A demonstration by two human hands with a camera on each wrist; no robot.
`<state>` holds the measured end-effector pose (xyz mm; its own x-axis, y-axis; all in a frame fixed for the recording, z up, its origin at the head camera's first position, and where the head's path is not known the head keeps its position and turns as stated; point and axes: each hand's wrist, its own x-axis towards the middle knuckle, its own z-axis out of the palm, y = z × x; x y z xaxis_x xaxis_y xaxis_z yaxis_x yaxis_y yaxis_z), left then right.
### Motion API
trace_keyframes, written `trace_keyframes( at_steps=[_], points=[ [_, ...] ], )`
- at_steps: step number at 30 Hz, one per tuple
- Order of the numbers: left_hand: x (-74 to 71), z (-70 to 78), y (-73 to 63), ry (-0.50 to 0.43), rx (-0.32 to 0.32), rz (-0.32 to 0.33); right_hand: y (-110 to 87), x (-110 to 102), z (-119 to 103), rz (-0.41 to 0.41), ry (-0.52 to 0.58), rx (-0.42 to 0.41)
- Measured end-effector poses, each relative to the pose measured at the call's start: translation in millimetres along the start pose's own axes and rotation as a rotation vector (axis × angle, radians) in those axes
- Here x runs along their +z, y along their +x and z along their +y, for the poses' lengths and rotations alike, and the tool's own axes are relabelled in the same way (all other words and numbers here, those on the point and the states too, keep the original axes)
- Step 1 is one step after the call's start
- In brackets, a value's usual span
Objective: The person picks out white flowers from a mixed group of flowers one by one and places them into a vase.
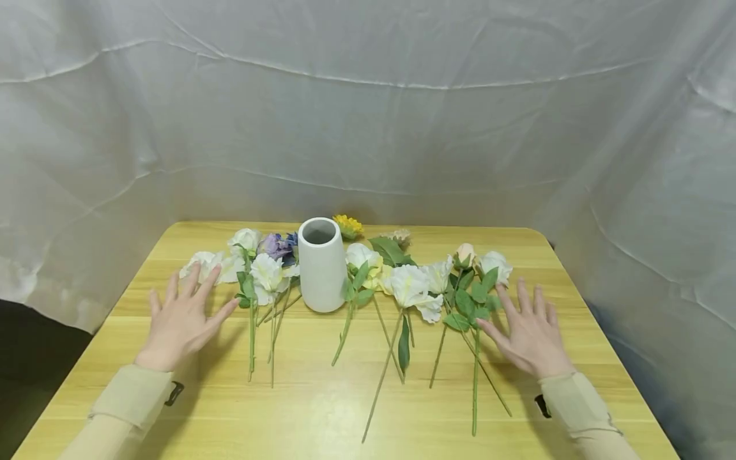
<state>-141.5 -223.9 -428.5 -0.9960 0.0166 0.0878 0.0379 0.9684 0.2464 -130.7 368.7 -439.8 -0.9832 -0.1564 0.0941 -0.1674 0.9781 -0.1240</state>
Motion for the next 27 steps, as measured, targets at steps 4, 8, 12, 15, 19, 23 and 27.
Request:
trace_keyframes(
  at_steps=[4,8,12,15,19,23,27],
  points=[
    [-4.1,11.5,1.2,-0.007,0.044,0.019,1.9,-2,-11,0.039,0.041,-0.039],
    [-5.4,26.2,2.4,-0.020,0.115,0.044,4.2,-4,-30,0.125,0.053,-0.120],
    [-5.0,42.9,4.5,-0.025,0.223,0.061,6.2,-4,-56,0.185,0.110,-0.218],
    [-4.0,55.5,4.7,-0.055,0.309,0.063,7.7,-3,-79,0.169,0.216,-0.271],
    [-1.5,72.5,2.9,-0.111,0.418,0.050,7.8,-1,-108,0.112,0.322,-0.334],
    [2.4,88.3,1.0,-0.152,0.521,0.019,7.9,2,-132,0.016,0.369,-0.371],
    [5.3,102.4,-0.4,-0.175,0.572,-0.016,11.2,5,-149,-0.102,0.411,-0.376]
  ],
)
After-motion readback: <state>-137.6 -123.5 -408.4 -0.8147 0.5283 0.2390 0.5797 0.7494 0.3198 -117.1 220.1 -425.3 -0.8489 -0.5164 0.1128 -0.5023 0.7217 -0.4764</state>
